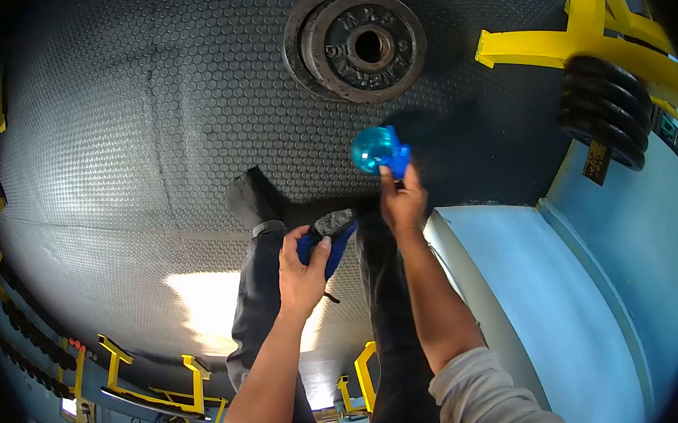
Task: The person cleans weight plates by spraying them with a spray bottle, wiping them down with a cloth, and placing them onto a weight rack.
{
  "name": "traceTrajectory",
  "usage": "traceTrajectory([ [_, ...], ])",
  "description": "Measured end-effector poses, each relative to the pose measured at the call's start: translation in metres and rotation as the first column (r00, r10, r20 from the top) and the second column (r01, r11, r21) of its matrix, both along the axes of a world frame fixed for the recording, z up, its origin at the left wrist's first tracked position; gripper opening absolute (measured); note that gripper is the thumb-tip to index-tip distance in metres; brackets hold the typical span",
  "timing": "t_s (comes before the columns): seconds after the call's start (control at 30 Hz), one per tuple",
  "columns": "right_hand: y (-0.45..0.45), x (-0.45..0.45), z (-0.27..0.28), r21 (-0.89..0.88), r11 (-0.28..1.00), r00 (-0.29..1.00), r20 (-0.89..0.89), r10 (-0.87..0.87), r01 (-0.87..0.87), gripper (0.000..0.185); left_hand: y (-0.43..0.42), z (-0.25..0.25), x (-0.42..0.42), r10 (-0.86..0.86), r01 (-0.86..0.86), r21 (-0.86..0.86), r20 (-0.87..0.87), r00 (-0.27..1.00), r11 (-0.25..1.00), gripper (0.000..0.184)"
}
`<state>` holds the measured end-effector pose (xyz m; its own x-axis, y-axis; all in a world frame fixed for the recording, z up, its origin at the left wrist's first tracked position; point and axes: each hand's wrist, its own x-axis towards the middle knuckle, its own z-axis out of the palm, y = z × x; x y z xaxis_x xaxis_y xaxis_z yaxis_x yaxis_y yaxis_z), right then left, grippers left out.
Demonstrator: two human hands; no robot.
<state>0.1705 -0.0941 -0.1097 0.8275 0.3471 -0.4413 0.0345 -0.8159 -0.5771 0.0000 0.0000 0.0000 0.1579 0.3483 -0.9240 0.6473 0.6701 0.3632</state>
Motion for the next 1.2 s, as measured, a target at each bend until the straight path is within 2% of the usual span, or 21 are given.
traceTrajectory([
  [0.03, 0.007, -0.005, 0.000, -0.001, 0.995, 0.995, 0.031, 0.097, -0.097, 0.042, -0.001, 0.004, 0.004, -0.121, 0.127, 0.136, -0.048, 0.992, 0.983, 0.043],
  [0.07, 0.014, -0.010, 0.002, 0.043, 0.993, 0.992, -0.056, 0.114, -0.111, 0.039, -0.003, 0.006, 0.007, -0.229, 0.252, 0.266, -0.113, 0.967, 0.931, 0.044],
  [0.1, 0.029, -0.037, -0.027, 0.132, 0.974, 0.981, 0.093, 0.172, -0.183, 0.039, 0.009, 0.006, -0.005, -0.261, 0.292, 0.313, -0.136, 0.956, 0.904, 0.043],
  [0.2, 0.040, -0.054, -0.043, 0.194, 0.962, 0.981, 0.054, 0.185, -0.192, 0.040, 0.007, 0.007, -0.006, -0.326, 0.340, 0.248, -0.096, 0.940, 0.907, 0.045],
  [0.3, 0.043, -0.063, -0.055, 0.313, 0.907, 0.955, 0.176, 0.238, -0.283, 0.041, 0.010, 0.006, -0.010, -0.342, 0.365, 0.207, -0.140, 0.929, 0.908, 0.046],
  [0.37, 0.039, -0.051, -0.054, 0.127, 0.827, 0.832, 0.179, 0.524, -0.548, 0.042, 0.008, 0.005, -0.011, -0.338, 0.366, 0.211, -0.155, 0.928, 0.906, 0.046],
  [0.4, 0.035, -0.046, -0.062, 0.067, 0.773, 0.745, 0.331, 0.580, -0.631, 0.038, 0.007, 0.004, -0.012, -0.337, 0.367, 0.231, -0.160, 0.928, 0.901, 0.045],
  [0.43, 0.038, -0.040, -0.064, 0.067, 0.775, 0.748, 0.326, 0.578, -0.628, 0.038, 0.005, 0.004, -0.012, -0.340, 0.371, 0.227, -0.163, 0.926, 0.901, 0.045],
  [0.5, 0.053, -0.027, -0.068, 0.190, 0.712, 0.668, 0.567, 0.482, -0.676, 0.030, 0.003, 0.003, -0.012, -0.347, 0.366, 0.210, -0.122, 0.930, 0.907, 0.046],
  [0.57, 0.065, -0.022, -0.072, 0.172, 0.712, 0.668, 0.545, 0.507, -0.681, 0.039, 0.002, 0.005, -0.011, -0.356, 0.374, 0.186, -0.123, 0.926, 0.909, 0.046],
  [0.63, 0.075, -0.025, -0.086, 0.296, 0.779, 0.818, 0.373, 0.437, -0.552, 0.057, 0.003, 0.006, -0.010, -0.369, 0.388, 0.155, -0.137, 0.919, 0.909, 0.046],
  [0.67, 0.082, -0.029, -0.096, 0.339, 0.804, 0.852, 0.386, 0.355, -0.488, 0.069, 0.004, 0.006, -0.009, -0.370, 0.388, 0.163, -0.130, 0.920, 0.907, 0.046],
  [0.7, 0.091, -0.031, -0.092, 0.342, 0.856, 0.905, 0.317, 0.282, -0.387, 0.064, 0.004, 0.006, -0.009, -0.371, 0.391, 0.158, -0.139, 0.918, 0.907, 0.046],
  [0.83, 0.102, -0.023, -0.085, 0.235, 0.845, 0.863, 0.295, 0.410, -0.481, 0.063, 0.002, 0.004, -0.010, -0.377, 0.401, 0.180, -0.153, 0.914, 0.898, 0.045],
  [0.9, 0.100, -0.023, -0.068, 0.337, 0.835, 0.899, 0.110, 0.425, -0.436, 0.064, 0.002, 0.003, -0.011, -0.354, 0.382, 0.198, -0.161, 0.921, 0.903, 0.045],
  [0.93, 0.095, -0.024, -0.056, 0.478, 0.823, 0.927, -0.045, 0.371, -0.306, 0.061, 0.001, 0.003, -0.011, -0.331, 0.362, 0.208, -0.169, 0.928, 0.909, 0.045],
  [0.97, 0.092, -0.021, -0.040, 0.473, 0.824, 0.925, -0.045, 0.377, -0.313, 0.061, 0.000, 0.004, -0.010, -0.326, 0.355, 0.205, -0.165, 0.931, 0.912, 0.045],
  [1.03, 0.089, -0.010, -0.008, 0.612, 0.791, 0.884, -0.374, 0.280, 0.008, 0.056, -0.003, 0.005, -0.007, -0.288, 0.314, 0.239, -0.135, 0.948, 0.919, 0.045],
  [1.1, 0.088, 0.008, 0.008, 0.548, 0.834, 0.855, -0.461, 0.235, 0.066, 0.053, -0.008, 0.006, -0.005, -0.292, 0.315, 0.246, -0.124, 0.948, 0.917, 0.044],
  [1.17, 0.089, 0.029, 0.012, 0.373, 0.925, 0.801, -0.575, 0.168, 0.073, 0.049, -0.008, 0.008, 0.000, -0.323, 0.335, 0.189, -0.093, 0.942, 0.923, 0.046],
  [1.2, 0.092, 0.033, 0.013, 0.355, 0.932, 0.840, -0.525, 0.140, 0.067, 0.044, -0.007, 0.011, 0.003, -0.334, 0.344, 0.168, -0.086, 0.939, 0.924, 0.047],
])
